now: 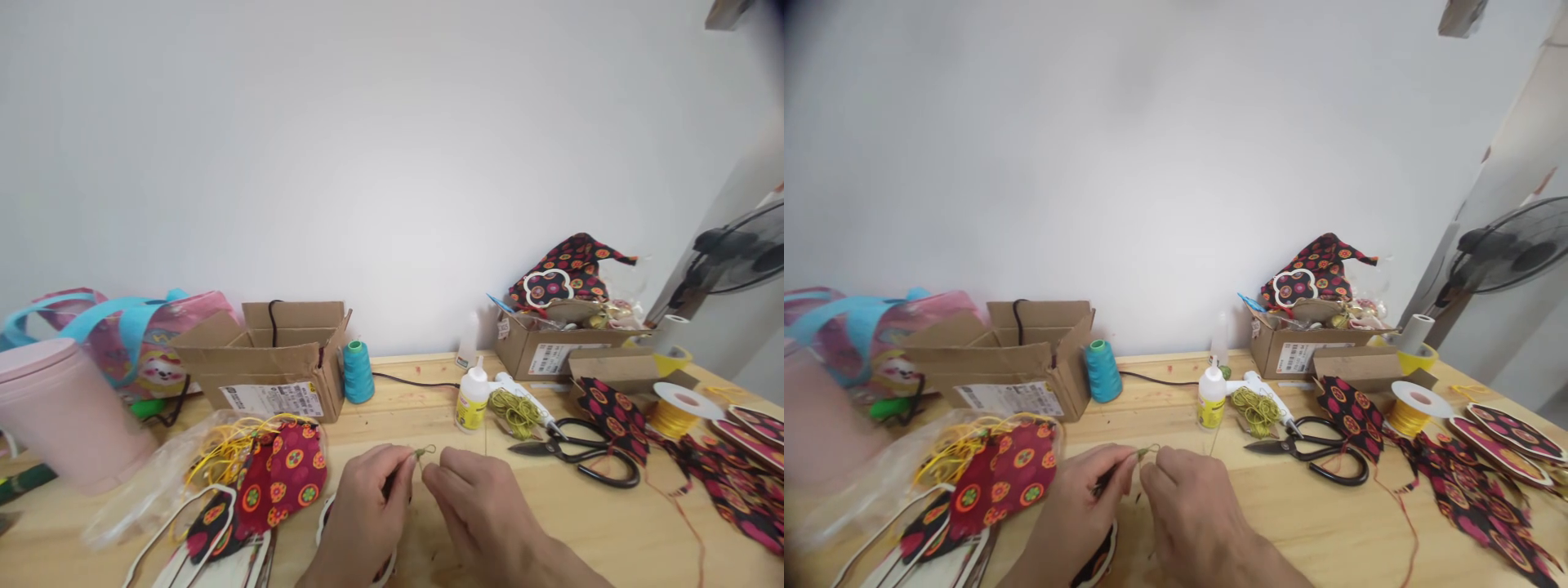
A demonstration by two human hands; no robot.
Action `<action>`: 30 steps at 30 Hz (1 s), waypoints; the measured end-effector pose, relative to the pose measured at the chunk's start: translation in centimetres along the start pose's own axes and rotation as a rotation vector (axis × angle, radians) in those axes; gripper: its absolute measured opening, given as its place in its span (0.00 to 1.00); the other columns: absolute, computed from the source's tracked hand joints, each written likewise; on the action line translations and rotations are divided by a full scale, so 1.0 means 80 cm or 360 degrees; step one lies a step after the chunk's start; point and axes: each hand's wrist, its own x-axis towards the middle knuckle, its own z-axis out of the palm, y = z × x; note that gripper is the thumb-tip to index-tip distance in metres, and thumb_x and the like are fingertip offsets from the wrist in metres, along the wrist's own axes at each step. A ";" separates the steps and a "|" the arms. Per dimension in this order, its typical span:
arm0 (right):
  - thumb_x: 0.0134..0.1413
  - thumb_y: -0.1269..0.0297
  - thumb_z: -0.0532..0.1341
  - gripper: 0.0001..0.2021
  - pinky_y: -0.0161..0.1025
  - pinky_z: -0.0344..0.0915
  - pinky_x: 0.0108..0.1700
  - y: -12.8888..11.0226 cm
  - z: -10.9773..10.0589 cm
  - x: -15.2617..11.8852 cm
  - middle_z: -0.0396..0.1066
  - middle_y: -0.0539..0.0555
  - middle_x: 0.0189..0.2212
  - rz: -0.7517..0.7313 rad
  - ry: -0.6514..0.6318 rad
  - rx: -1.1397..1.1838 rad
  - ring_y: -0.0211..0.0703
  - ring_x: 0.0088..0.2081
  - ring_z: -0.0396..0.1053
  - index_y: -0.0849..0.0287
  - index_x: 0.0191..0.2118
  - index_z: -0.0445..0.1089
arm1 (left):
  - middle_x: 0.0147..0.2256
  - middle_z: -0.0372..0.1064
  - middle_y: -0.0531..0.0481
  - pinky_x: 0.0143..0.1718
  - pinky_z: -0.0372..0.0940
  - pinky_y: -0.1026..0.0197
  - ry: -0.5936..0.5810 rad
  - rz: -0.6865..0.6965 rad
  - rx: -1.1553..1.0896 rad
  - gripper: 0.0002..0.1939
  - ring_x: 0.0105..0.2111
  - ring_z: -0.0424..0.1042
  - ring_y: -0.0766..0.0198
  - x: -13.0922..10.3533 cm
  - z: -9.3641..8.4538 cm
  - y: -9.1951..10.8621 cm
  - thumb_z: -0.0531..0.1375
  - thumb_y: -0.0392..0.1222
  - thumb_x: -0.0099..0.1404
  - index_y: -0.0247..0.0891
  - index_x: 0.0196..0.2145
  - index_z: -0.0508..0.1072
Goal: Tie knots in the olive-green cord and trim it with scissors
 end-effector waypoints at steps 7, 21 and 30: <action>0.53 0.73 0.48 0.14 0.33 0.45 0.23 0.014 -0.015 0.004 0.56 0.49 0.18 0.0114 0.0000 0.0191 0.35 0.21 0.53 0.61 0.22 0.66 | 0.23 0.66 0.51 0.26 0.56 0.65 -0.0334 0.0191 0.0033 0.12 0.25 0.66 0.65 -0.007 -0.002 0.004 0.48 0.34 0.62 0.37 0.26 0.68; 0.43 0.62 0.61 0.10 0.30 0.53 0.23 0.027 -0.004 0.014 0.65 0.49 0.17 0.1034 -0.0024 0.1621 0.33 0.20 0.57 0.64 0.21 0.72 | 0.19 0.62 0.54 0.26 0.57 0.68 -0.0316 -0.0220 -0.0757 0.13 0.23 0.63 0.67 -0.005 0.004 0.001 0.51 0.42 0.62 0.36 0.29 0.73; 0.41 0.59 0.63 0.11 0.32 0.57 0.26 0.023 -0.004 0.014 0.69 0.52 0.19 0.1010 0.0000 0.1700 0.36 0.23 0.62 0.63 0.21 0.73 | 0.17 0.56 0.56 0.20 0.50 0.68 -0.0280 -0.0428 -0.1161 0.12 0.19 0.53 0.70 -0.006 0.006 0.007 0.55 0.43 0.58 0.33 0.31 0.75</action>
